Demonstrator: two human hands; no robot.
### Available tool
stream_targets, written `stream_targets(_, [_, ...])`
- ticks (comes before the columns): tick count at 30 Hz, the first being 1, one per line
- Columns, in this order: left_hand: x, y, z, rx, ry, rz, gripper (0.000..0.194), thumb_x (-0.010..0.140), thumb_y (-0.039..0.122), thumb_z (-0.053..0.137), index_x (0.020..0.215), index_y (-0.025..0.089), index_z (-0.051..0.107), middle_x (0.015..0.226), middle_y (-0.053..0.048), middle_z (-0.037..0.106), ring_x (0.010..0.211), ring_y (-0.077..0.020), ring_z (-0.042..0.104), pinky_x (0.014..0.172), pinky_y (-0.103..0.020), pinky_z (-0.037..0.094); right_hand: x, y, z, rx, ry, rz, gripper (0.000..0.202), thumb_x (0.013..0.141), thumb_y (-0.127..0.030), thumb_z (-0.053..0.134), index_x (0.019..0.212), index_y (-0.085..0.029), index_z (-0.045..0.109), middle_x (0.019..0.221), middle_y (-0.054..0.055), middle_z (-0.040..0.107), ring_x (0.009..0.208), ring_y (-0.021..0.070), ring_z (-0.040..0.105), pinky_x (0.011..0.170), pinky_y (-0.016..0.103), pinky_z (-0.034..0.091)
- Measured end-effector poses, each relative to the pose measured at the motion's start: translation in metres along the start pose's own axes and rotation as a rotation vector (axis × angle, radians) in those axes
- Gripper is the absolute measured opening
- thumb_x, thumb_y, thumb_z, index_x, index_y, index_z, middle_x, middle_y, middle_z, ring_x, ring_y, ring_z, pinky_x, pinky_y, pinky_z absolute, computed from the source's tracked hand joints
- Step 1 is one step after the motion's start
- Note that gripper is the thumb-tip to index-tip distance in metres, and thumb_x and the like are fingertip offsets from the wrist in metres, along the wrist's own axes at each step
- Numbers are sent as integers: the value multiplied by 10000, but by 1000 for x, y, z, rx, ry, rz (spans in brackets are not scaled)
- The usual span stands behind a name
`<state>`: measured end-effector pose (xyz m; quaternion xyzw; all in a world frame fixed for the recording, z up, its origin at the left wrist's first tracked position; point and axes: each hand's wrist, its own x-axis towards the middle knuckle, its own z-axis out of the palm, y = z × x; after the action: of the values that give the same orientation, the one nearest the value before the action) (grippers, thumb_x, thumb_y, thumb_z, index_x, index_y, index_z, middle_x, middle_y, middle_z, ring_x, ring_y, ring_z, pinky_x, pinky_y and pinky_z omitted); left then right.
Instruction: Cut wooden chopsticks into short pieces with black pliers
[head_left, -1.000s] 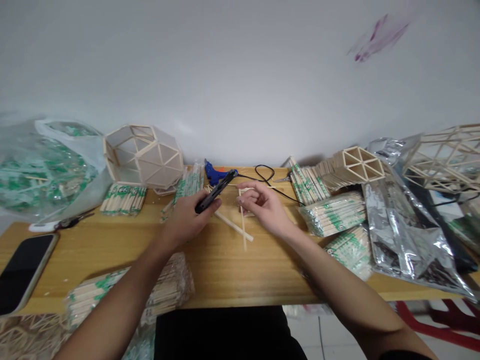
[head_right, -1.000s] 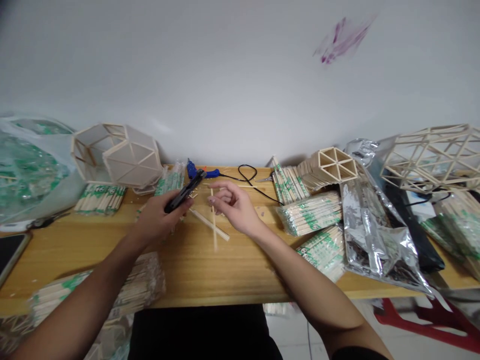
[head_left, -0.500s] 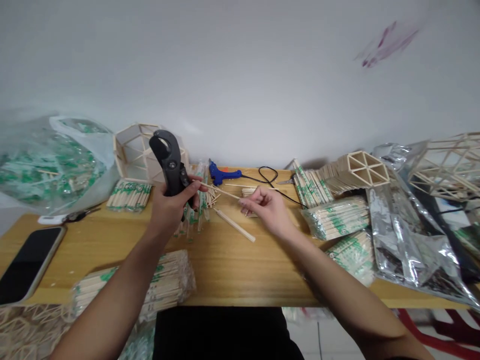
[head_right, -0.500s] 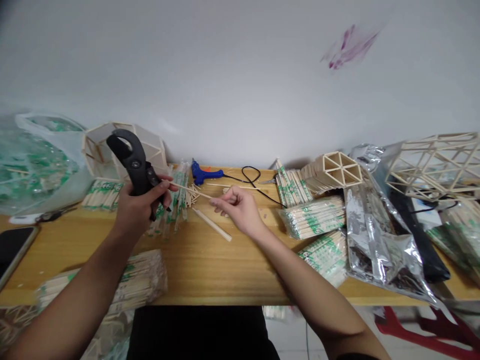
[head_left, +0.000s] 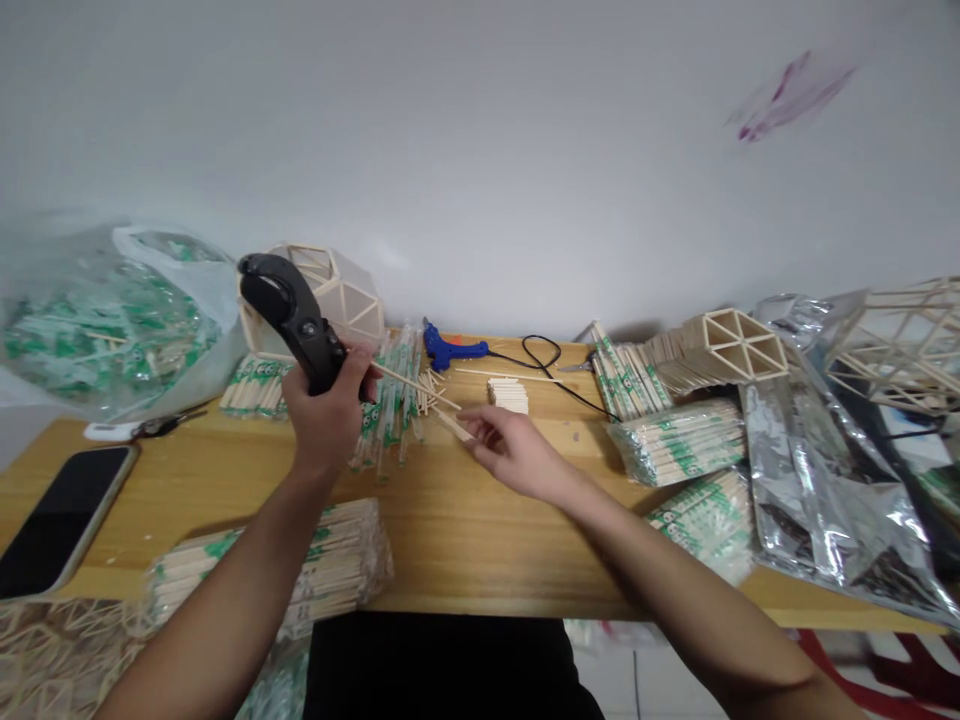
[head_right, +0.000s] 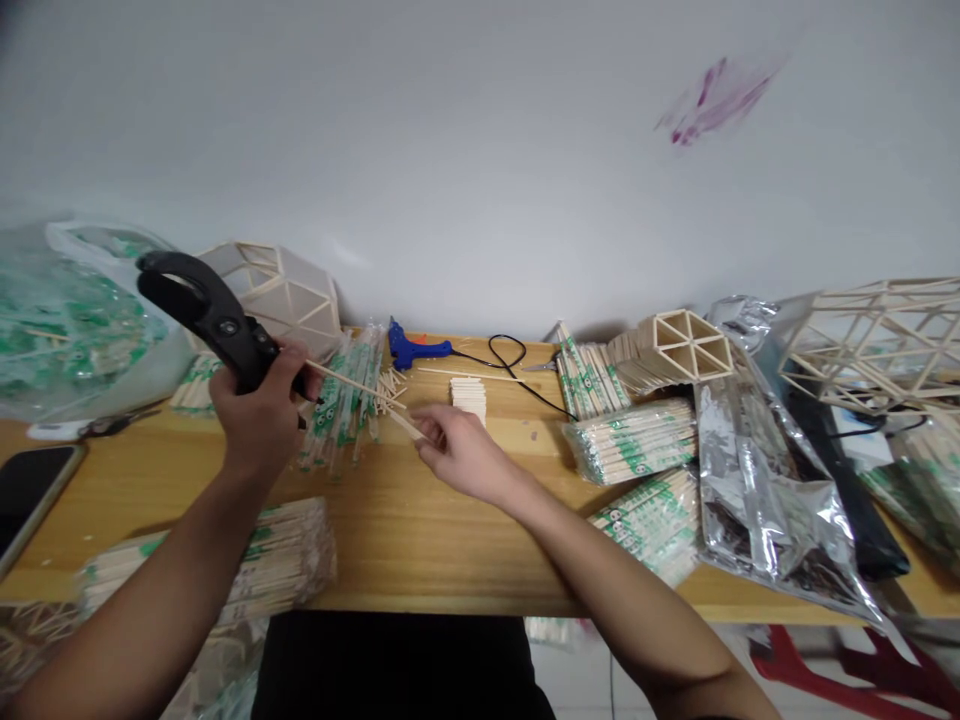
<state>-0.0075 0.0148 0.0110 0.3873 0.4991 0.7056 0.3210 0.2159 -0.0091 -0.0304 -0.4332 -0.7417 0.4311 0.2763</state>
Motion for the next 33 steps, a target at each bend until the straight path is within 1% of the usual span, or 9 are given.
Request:
stream_targets(4, [4, 5, 1, -34, 99, 17, 267, 740, 335, 834, 701, 209, 602, 524, 52, 554, 425, -83, 474, 421, -235, 364, 2, -10, -9, 289, 6, 71, 311, 826, -168, 617, 1118, -167, 724, 850, 13, 642, 722, 142, 565, 650, 268, 448])
stream_targets(8, [7, 5, -1, -11, 85, -14, 364, 714, 434, 882, 707, 218, 589, 521, 51, 546, 439, -75, 478, 431, -229, 373, 3, -13, -13, 448, -15, 97, 302, 802, -215, 623, 1084, -169, 722, 798, 2, 649, 668, 137, 584, 639, 280, 479])
stream_targets(11, [7, 4, -1, -9, 66, -8, 343, 730, 423, 867, 716, 212, 598, 528, 49, 548, 438, -74, 472, 419, -229, 352, 3, -13, -14, 484, -13, 115, 317, 798, -238, 629, 1092, -162, 721, 756, -1, 646, 628, 138, 585, 609, 285, 491])
stream_targets(15, [6, 4, -1, -11, 55, -5, 295, 747, 373, 853, 724, 213, 606, 538, 53, 542, 453, -77, 475, 436, -235, 361, 3, -15, -16, 505, -14, 146, 356, 795, -236, 601, 1118, -154, 729, 675, -17, 622, 584, 127, 541, 534, 250, 429])
stream_targets(22, [8, 3, -3, 1, 62, -8, 315, 758, 382, 852, 722, 214, 589, 546, 54, 528, 450, -80, 472, 444, -243, 367, 1, -16, -19, 577, -5, 190, 395, 760, -177, 568, 1112, -164, 745, 664, -20, 608, 567, 113, 489, 524, 239, 366])
stream_targets(25, [8, 2, -4, 13, 44, 1, 318, 768, 398, 856, 731, 214, 600, 546, 44, 530, 456, -83, 470, 448, -243, 367, 2, -14, -18, 517, -1, 157, 401, 784, -190, 570, 1143, -166, 747, 675, -16, 607, 580, 123, 497, 537, 248, 369])
stream_targets(29, [6, 1, -4, 54, -3, 31, 311, 773, 424, 844, 754, 211, 618, 559, 39, 541, 462, -87, 468, 454, -246, 386, 3, -11, -17, 211, 79, 8, 363, 836, -193, 594, 1147, -182, 780, 801, 24, 659, 673, 147, 532, 612, 273, 400])
stream_targets(31, [6, 0, -4, 89, -31, 22, 305, 775, 426, 828, 745, 206, 619, 568, 38, 550, 463, -87, 469, 445, -243, 379, 3, -10, -16, 98, 92, -35, 364, 867, -199, 590, 1175, -184, 784, 856, 42, 689, 718, 160, 545, 654, 285, 413])
stream_targets(33, [6, -1, -4, 124, -63, -21, 311, 778, 432, 812, 718, 207, 604, 568, 42, 548, 455, -85, 460, 426, -238, 361, 2, -9, -15, 104, 70, -26, 380, 896, -218, 579, 1223, -180, 770, 887, 55, 722, 729, 169, 559, 671, 293, 426])
